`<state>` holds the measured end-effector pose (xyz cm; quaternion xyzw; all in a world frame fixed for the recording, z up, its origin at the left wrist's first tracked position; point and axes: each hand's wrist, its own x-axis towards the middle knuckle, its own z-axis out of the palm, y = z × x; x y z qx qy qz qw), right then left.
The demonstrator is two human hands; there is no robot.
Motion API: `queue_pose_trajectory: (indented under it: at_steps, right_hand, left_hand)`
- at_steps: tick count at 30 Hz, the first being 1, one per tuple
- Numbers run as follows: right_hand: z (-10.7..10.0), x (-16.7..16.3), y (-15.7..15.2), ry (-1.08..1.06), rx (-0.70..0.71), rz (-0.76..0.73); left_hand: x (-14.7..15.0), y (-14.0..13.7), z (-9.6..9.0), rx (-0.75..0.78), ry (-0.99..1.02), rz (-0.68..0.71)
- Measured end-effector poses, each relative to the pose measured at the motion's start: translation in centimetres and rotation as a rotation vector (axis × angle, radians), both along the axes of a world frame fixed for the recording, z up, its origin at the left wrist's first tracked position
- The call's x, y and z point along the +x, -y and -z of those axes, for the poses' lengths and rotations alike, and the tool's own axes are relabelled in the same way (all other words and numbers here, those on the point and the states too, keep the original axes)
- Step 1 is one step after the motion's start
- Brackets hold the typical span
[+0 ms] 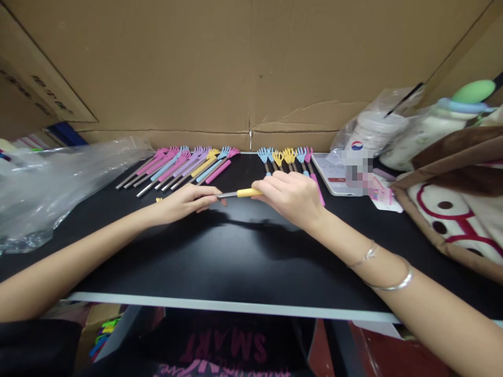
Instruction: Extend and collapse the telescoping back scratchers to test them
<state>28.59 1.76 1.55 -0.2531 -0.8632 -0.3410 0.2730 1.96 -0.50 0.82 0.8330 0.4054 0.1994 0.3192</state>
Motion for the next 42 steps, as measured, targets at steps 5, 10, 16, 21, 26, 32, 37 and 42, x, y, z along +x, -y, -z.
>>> queue_pose_trajectory:
  at_steps: [5, 10, 16, 21, 26, 32, 37, 42]
  right_hand:
    - [-0.1, 0.1, 0.0, 0.015, 0.109, -0.047]
    - [0.4, 0.1, -0.2, 0.040, 0.038, -0.013]
    - [1.1, 0.5, -0.7, 0.015, -0.156, 0.017]
    - [1.2, 0.4, -0.8, -0.025, -0.402, 0.059]
    - [0.9, -0.1, -0.5, -0.088, -0.888, 0.034]
    - [0.5, -0.5, -0.2, -0.143, -1.355, -0.167]
    - [0.6, -0.8, 0.1, -0.168, -1.330, -0.154]
    - [1.0, -0.8, 0.0, -0.178, -1.184, -0.117]
  left_hand:
    - [0.1, 0.0, 0.1, 0.043, -0.023, -0.021]
    - [0.0, 0.0, 0.1, 0.217, -0.150, -0.103]
    - [0.2, 0.5, 0.4, 0.530, -0.297, -0.229]
    - [0.3, 0.8, 0.8, 0.844, -0.328, -0.262]
    - [0.1, 1.0, 0.8, 1.085, -0.408, -0.260]
    - [-0.1, 1.2, 0.0, 1.375, -0.457, -0.172]
    - [-0.2, 1.0, 0.0, 1.429, -0.457, -0.169]
    - [-0.1, 1.0, 0.5, 1.242, -0.512, -0.203]
